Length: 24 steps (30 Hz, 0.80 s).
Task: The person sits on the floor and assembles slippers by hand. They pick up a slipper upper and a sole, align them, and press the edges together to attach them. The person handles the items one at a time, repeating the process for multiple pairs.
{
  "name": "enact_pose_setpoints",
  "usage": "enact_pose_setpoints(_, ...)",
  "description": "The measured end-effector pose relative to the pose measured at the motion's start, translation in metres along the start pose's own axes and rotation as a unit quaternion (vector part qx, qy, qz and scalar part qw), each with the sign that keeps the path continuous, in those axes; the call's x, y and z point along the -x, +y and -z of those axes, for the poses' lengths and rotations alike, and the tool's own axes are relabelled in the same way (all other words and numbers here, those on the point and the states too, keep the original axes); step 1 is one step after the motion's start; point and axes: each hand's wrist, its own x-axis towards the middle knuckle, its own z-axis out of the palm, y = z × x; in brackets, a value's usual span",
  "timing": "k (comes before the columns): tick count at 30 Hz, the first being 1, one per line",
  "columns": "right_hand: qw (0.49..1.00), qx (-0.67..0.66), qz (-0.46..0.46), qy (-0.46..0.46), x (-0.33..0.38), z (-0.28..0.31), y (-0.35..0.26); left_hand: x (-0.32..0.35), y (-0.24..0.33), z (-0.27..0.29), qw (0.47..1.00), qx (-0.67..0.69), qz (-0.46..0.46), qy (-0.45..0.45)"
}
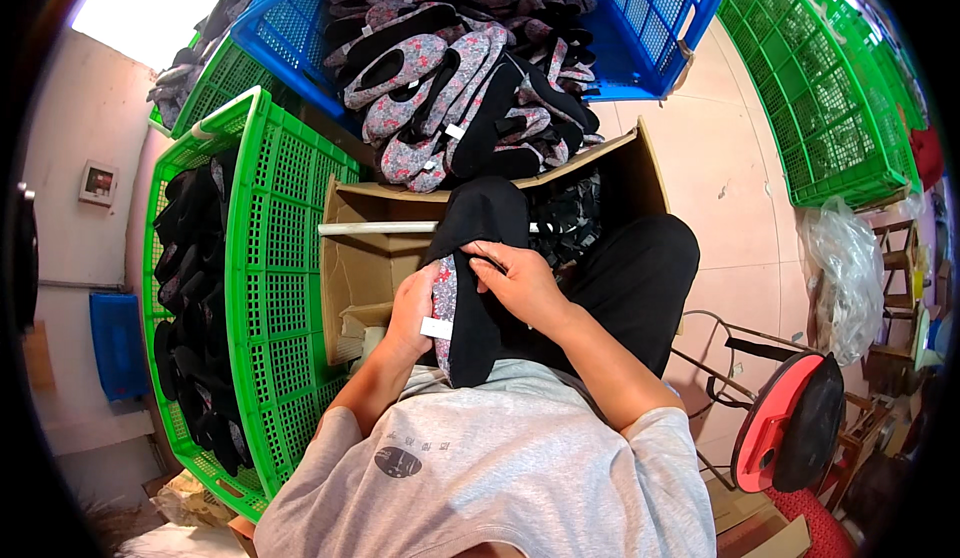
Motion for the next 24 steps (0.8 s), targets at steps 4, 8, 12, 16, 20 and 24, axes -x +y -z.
enact_pose_setpoints(4, 0.999, 0.035, 0.001, -0.020, -0.001, 0.002, -0.006, 0.001, 0.001, -0.003, 1.000, -0.006, 0.005, 0.009)
enact_pose_setpoints(8, 0.989, 0.117, -0.015, -0.084, -0.003, 0.008, -0.020, 0.003, 0.000, -0.003, 0.999, -0.046, -0.003, -0.018)
enact_pose_setpoints(12, 0.987, 0.081, -0.025, -0.133, -0.003, 0.019, -0.030, 0.007, 0.002, -0.002, 0.998, -0.052, -0.018, -0.024)
enact_pose_setpoints(16, 0.996, -0.041, -0.005, -0.077, 0.006, 0.024, -0.013, 0.010, 0.020, -0.013, 0.994, 0.044, -0.084, 0.055)
enact_pose_setpoints(20, 0.994, -0.077, 0.054, -0.052, 0.011, 0.030, 0.010, 0.014, 0.038, -0.013, 0.983, 0.094, -0.137, 0.076)
enact_pose_setpoints(24, 0.990, -0.116, 0.073, -0.028, 0.015, 0.027, 0.014, 0.013, 0.039, -0.010, 0.983, 0.094, -0.137, 0.077)
